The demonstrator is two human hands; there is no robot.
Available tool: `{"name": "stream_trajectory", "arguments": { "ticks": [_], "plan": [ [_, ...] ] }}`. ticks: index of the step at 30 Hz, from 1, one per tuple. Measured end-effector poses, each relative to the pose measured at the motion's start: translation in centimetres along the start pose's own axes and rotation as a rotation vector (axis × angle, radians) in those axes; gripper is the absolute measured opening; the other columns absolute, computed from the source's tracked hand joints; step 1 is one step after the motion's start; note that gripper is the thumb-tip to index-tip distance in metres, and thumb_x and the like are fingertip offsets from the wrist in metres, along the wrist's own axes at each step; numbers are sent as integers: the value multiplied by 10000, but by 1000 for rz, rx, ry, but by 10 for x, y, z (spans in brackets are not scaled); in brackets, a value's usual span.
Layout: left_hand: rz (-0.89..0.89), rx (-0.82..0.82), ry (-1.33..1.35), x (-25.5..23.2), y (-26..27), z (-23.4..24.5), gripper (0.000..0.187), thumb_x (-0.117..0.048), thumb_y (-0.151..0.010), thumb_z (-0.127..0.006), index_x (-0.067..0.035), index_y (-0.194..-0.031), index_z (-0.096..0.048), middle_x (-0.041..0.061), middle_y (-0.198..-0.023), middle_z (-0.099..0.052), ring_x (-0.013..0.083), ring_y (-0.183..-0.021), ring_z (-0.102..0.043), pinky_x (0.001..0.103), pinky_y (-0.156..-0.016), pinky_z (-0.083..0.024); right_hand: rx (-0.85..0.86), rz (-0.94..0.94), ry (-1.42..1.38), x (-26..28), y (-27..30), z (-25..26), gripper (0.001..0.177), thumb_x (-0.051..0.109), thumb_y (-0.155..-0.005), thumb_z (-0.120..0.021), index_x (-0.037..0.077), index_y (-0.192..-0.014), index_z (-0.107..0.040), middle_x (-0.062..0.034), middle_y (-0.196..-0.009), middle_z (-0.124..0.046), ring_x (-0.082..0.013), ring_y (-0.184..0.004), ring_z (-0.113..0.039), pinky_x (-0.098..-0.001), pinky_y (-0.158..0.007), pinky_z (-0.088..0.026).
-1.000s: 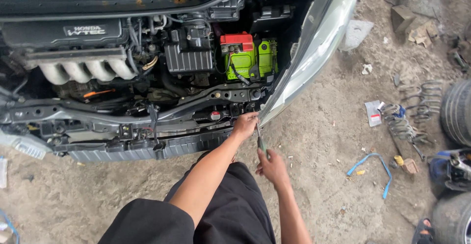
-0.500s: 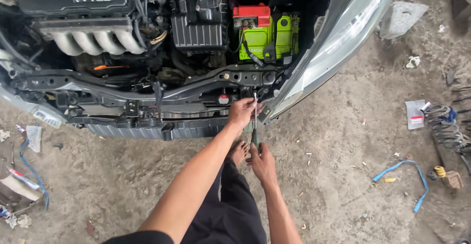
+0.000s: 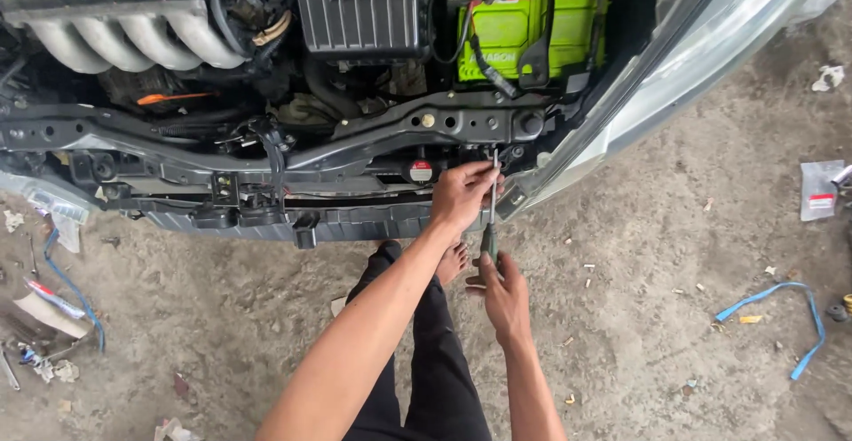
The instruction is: The person uses a screwdriver to loosen and remove bolts from the front radiator support and battery area of a Honda Civic. They work systematically across the engine bay, removing fasteners to detach the support structure.
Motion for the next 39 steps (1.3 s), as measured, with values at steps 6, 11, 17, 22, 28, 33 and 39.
{"name": "stream_trajectory", "arguments": {
  "ticks": [6,11,17,22,28,33,39],
  "plan": [
    [10,-62,40,-14,11,-3,267,-135,-926,-792,25,-1132,-734,222,-982,-769,262,-796,-781,346,-694,-675,5,-4,13,-6,-4,2,395,283,-1050,-582,-62,-1239,-621,-236,-1043,-679,-307,-733,-711,-470,-663,-649],
    [-2,-100,24,-10,9,0,261,-139,-910,-811,29,-1098,-743,218,-940,-773,254,-755,-782,335,-658,-675,13,-6,-3,-16,-7,3,388,281,-1049,-586,-68,-1212,-627,-256,-1024,-684,-331,-701,-723,-487,-634,-653],
    [-2,-117,35,-7,2,1,275,-126,-901,-813,46,-1101,-734,237,-956,-764,280,-789,-779,369,-695,-677,34,18,-1,-31,-18,5,378,285,-1062,-562,-53,-1217,-626,-245,-1007,-686,-313,-680,-723,-461,-616,-653],
    [3,-82,24,1,-7,-3,315,-119,-907,-812,71,-1138,-715,261,-987,-748,314,-828,-772,407,-719,-680,32,70,-42,-1,-2,0,378,259,-1070,-520,-23,-1316,-574,-207,-1015,-686,-238,-669,-690,-378,-611,-643],
    [8,-110,-21,-7,-4,-6,343,-146,-879,-854,56,-1126,-729,237,-981,-746,325,-848,-768,432,-721,-682,-33,159,-99,-18,-10,7,482,118,-907,-777,-84,-1279,-547,-225,-1044,-634,-214,-594,-653,-328,-497,-619],
    [26,-155,33,-4,-5,-1,386,-135,-824,-891,72,-1097,-713,212,-918,-730,278,-780,-765,399,-691,-684,-22,-16,-484,-26,-3,2,271,242,-1083,-521,31,-1205,-638,-175,-999,-678,-276,-771,-732,-366,-675,-637],
    [30,-146,46,-6,-4,-2,424,-138,-813,-901,95,-1097,-690,197,-908,-717,262,-770,-762,377,-675,-689,-56,8,-451,-31,-10,-2,196,121,-996,-691,37,-1122,-566,-100,-932,-579,-197,-699,-620,-338,-598,-601]
  ]
}}
Point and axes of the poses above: each hand's wrist, its own y-axis away from the middle knuckle, its own z-axis out of the back of the hand, x = y × z, the point moved 4 cm from there along -y, towards the middle knuckle
